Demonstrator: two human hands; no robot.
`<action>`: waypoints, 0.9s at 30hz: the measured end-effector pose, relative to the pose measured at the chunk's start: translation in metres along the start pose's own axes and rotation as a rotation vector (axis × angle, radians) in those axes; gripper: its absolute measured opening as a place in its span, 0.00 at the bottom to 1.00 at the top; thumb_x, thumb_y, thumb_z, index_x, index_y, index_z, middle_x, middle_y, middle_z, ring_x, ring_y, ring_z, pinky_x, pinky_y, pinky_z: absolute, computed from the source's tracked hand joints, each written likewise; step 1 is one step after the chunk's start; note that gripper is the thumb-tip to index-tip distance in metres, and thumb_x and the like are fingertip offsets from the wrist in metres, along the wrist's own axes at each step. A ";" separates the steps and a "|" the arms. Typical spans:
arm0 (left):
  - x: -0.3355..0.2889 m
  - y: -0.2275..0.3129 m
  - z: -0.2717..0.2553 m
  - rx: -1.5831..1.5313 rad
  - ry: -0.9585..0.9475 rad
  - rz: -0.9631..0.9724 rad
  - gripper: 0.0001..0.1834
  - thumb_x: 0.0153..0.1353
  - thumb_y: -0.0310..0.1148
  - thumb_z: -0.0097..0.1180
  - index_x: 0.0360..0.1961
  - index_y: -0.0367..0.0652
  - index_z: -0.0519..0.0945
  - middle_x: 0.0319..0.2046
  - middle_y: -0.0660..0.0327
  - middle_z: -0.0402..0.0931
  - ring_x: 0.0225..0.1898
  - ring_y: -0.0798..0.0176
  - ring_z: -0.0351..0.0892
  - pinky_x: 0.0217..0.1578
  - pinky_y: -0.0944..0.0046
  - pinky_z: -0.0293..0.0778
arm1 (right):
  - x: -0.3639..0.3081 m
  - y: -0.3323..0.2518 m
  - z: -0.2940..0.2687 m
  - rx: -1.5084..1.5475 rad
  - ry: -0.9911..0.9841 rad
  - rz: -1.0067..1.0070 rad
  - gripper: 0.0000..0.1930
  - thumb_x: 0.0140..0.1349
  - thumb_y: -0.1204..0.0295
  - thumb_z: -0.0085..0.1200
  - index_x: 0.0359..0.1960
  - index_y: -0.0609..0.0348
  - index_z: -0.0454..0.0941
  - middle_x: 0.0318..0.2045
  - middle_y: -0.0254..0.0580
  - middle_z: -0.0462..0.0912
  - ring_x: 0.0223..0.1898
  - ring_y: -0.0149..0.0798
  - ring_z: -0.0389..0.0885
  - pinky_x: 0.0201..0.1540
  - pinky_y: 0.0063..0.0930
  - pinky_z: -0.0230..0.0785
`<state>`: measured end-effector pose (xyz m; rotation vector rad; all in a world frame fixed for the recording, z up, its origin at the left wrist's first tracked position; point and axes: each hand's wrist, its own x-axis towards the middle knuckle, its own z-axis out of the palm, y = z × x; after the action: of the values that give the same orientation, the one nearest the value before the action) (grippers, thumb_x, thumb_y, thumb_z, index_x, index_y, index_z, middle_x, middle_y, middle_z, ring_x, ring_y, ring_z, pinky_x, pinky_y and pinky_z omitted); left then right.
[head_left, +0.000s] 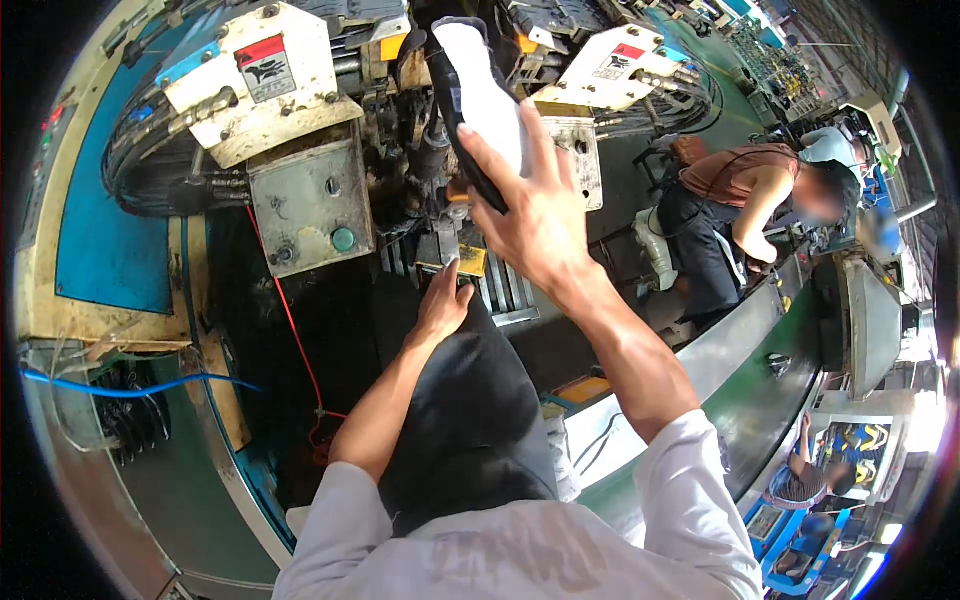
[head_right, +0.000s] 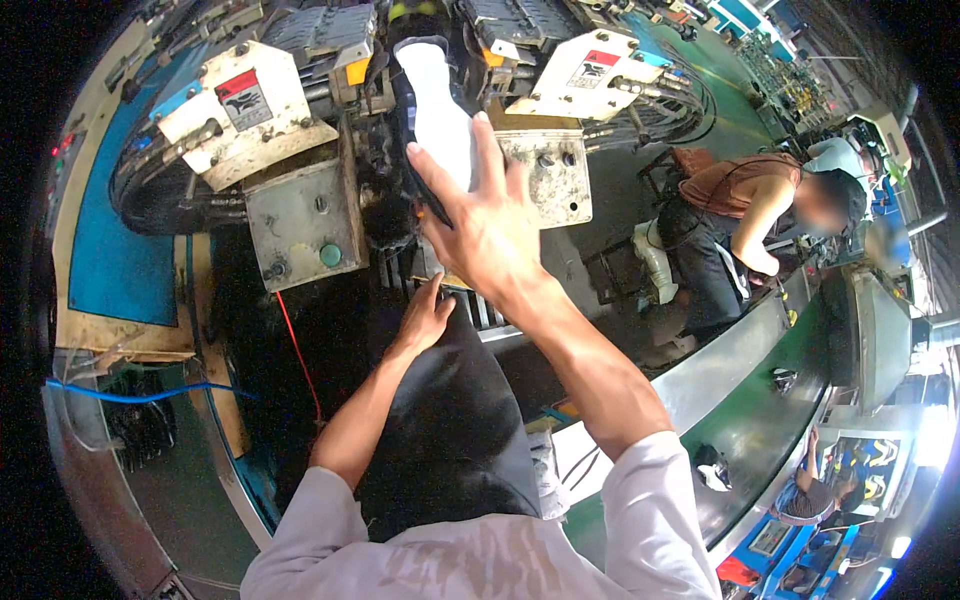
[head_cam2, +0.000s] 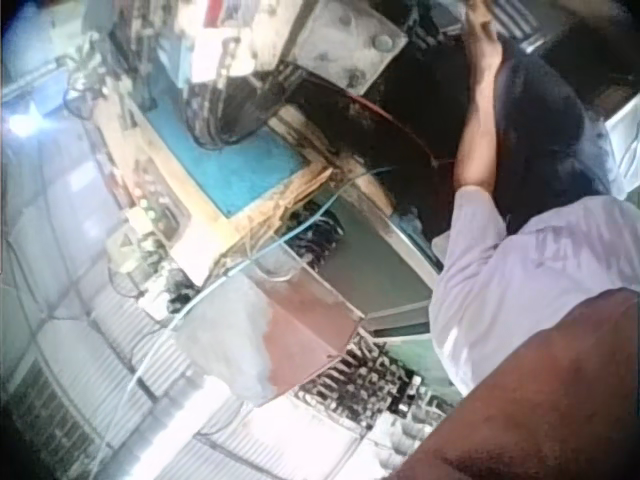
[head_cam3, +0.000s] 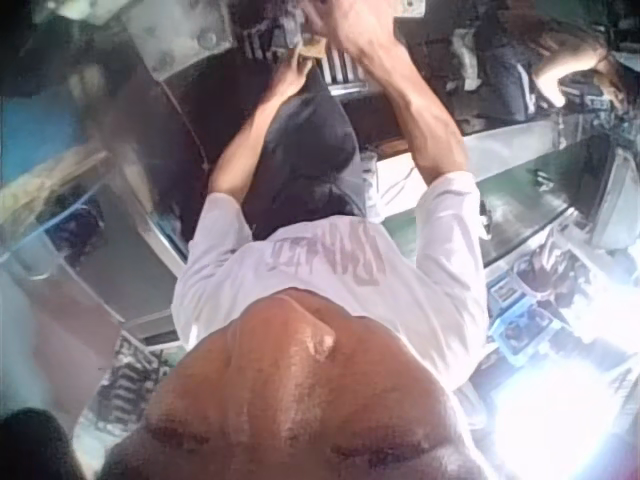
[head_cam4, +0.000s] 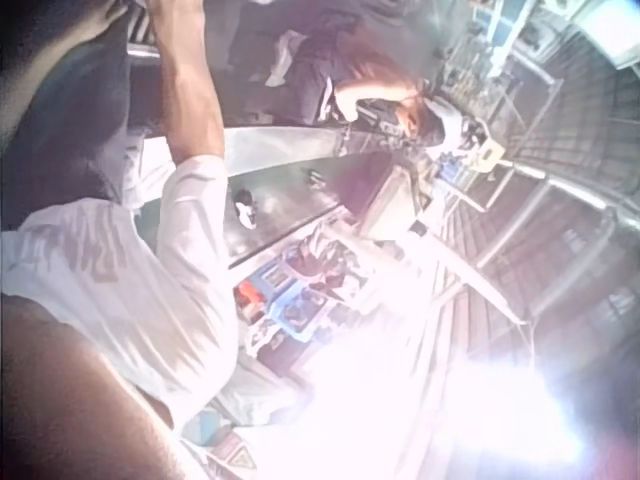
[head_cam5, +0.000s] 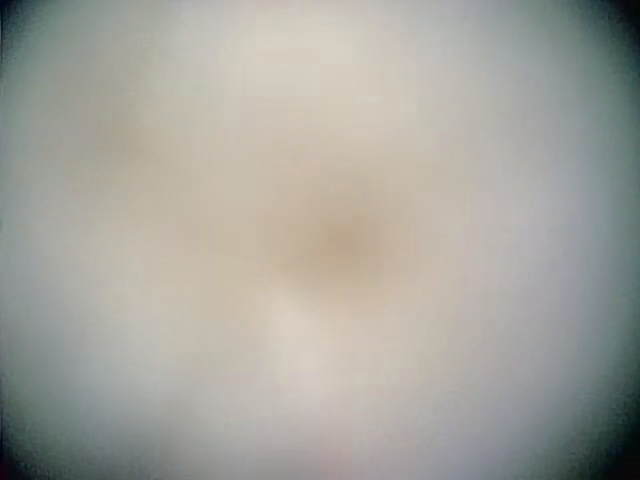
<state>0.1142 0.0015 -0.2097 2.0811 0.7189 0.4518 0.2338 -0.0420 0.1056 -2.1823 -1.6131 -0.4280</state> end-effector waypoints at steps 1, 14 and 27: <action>-0.007 0.010 -0.018 0.007 -0.030 0.008 0.32 0.70 0.34 0.60 0.72 0.33 0.69 0.63 0.35 0.74 0.65 0.32 0.74 0.67 0.43 0.71 | 0.005 0.005 0.016 -0.024 -0.022 0.029 0.39 0.61 0.62 0.70 0.75 0.19 0.70 0.78 0.66 0.53 0.58 0.71 0.74 0.59 0.59 0.79; -0.052 -0.005 -0.052 0.149 0.147 0.033 0.26 0.67 0.28 0.59 0.67 0.39 0.75 0.61 0.45 0.78 0.64 0.41 0.76 0.66 0.46 0.72 | -0.007 -0.011 0.075 0.116 0.164 0.050 0.41 0.56 0.67 0.72 0.74 0.24 0.73 0.78 0.71 0.53 0.60 0.74 0.71 0.59 0.61 0.76; 0.027 -0.041 0.000 0.120 -0.141 0.111 0.12 0.73 0.37 0.57 0.51 0.47 0.84 0.44 0.40 0.82 0.46 0.34 0.84 0.48 0.40 0.81 | 0.002 -0.007 0.066 -0.030 0.008 0.091 0.41 0.59 0.65 0.69 0.76 0.20 0.69 0.80 0.69 0.49 0.58 0.73 0.71 0.57 0.59 0.79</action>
<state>0.1212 0.0374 -0.2416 2.2483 0.5616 0.3251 0.2281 -0.0072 0.0497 -2.2633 -1.5053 -0.4356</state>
